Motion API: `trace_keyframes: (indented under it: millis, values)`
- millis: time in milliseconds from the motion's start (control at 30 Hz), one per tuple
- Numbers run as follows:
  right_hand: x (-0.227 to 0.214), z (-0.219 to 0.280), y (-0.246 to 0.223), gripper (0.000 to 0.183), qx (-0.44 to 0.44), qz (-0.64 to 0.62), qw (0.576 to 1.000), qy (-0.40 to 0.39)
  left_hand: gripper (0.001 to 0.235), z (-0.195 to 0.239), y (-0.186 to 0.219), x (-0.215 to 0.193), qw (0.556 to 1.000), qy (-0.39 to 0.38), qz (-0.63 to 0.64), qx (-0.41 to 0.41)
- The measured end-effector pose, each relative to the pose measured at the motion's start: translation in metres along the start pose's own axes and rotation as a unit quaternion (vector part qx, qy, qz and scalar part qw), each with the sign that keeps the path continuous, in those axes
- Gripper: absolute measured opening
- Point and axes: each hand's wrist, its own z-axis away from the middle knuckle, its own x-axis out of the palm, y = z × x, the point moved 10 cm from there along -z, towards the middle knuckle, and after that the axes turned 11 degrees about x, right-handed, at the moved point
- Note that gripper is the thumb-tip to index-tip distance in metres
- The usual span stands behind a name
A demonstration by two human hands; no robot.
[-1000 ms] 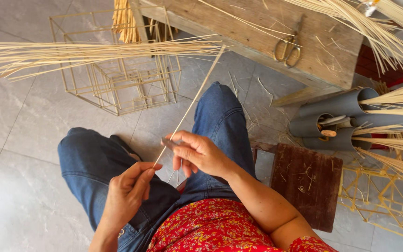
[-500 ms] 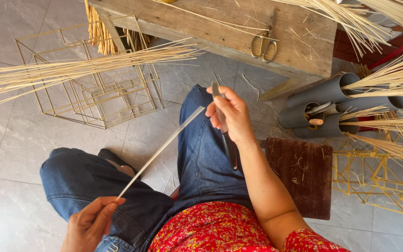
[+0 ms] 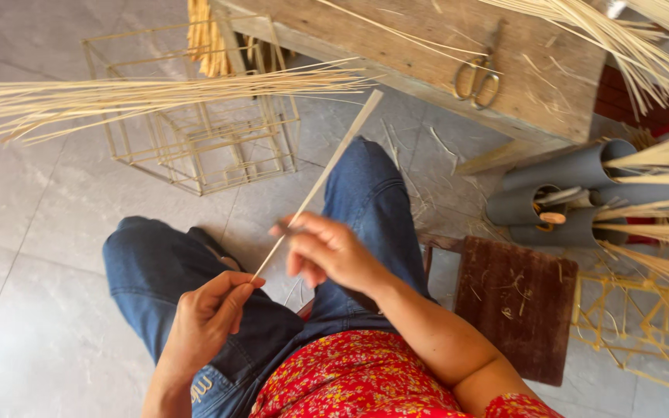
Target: The person sits on a low stool and uses a knife to shave thin bamboo strips one at a time. They hold each strip with the left hand and draw the knife along its length with the right hand, then place the finished strip into a wire basket on the floor.
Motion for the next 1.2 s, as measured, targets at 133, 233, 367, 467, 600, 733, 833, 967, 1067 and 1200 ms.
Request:
trace_keyframes:
  millis: [133, 233, 367, 467, 600, 733, 833, 967, 1067, 1200]
  values:
    - [-0.063, 0.007, -0.015, 0.028, -0.031, -0.055, 0.992, 0.109, 0.021, 0.011, -0.002, -0.011, 1.000, -0.010, 0.010, -0.004]
    - [-0.097, 0.015, -0.033, 0.027, -0.088, -0.061, 0.983, 0.152, 0.022, 0.019, -0.006, -0.018, 0.998, -0.045, -0.047, -0.016]
    - [-0.133, 0.028, -0.047, 0.026, -0.140, -0.066, 0.966, 0.206, 0.023, 0.024, 0.000, -0.028, 0.998, -0.048, -0.049, -0.009]
    - [-0.150, 0.035, -0.051, 0.025, -0.170, -0.070, 0.955, 0.233, 0.023, 0.023, 0.008, -0.038, 0.998, -0.038, -0.059, 0.001]
    - [-0.170, 0.043, -0.059, 0.025, -0.203, -0.106, 0.942, 0.243, 0.024, 0.024, 0.002, -0.047, 0.995, -0.043, -0.075, -0.050]
    - [-0.171, 0.051, -0.064, 0.026, -0.192, -0.099, 0.941, 0.260, 0.023, 0.017, -0.002, -0.068, 0.997, 0.075, 0.001, -0.031]
    - [-0.145, 0.047, -0.059, 0.030, -0.141, -0.074, 0.964, 0.212, 0.017, 0.010, 0.013, -0.085, 0.977, 0.191, 0.043, 0.088]
    - [-0.074, 0.030, -0.039, 0.034, -0.061, -0.057, 0.994, 0.073, 0.016, 0.003, 0.029, -0.092, 0.932, 0.301, 0.121, 0.163]
    - [-0.006, 0.026, -0.014, 0.036, 0.043, -0.037, 0.995, -0.077, 0.015, 0.001, 0.043, -0.092, 0.896, 0.354, 0.180, 0.198]
    - [0.056, 0.027, -0.006, 0.048, 0.083, 0.019, 0.980, -0.182, 0.013, -0.003, 0.051, -0.081, 0.867, 0.371, 0.248, 0.223]
